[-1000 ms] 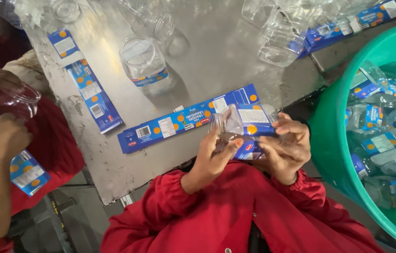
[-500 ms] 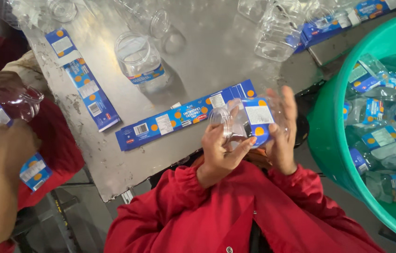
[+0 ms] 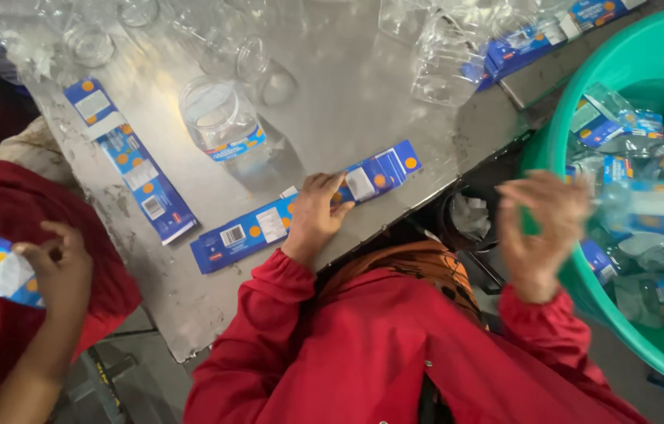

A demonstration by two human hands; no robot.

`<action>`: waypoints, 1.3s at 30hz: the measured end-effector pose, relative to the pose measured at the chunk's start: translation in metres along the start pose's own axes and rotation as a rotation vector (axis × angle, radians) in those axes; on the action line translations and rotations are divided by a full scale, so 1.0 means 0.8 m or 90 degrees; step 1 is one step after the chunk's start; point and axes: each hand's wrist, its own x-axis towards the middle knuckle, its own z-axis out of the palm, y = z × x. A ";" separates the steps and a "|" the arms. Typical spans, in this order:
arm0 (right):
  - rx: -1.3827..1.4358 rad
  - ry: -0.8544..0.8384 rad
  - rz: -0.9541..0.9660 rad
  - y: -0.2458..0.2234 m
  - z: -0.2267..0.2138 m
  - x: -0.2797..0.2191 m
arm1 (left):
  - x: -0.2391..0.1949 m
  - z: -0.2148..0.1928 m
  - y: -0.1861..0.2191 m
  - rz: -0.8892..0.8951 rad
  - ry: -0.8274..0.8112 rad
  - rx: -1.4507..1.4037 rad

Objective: The person applies labels to clear plastic jars by hand at a workstation, peels the backing from labels, and places finished jars into a large green bin.

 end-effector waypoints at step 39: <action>0.610 -0.412 0.292 -0.017 0.054 -0.003 | -0.017 0.006 0.139 0.218 0.043 -0.086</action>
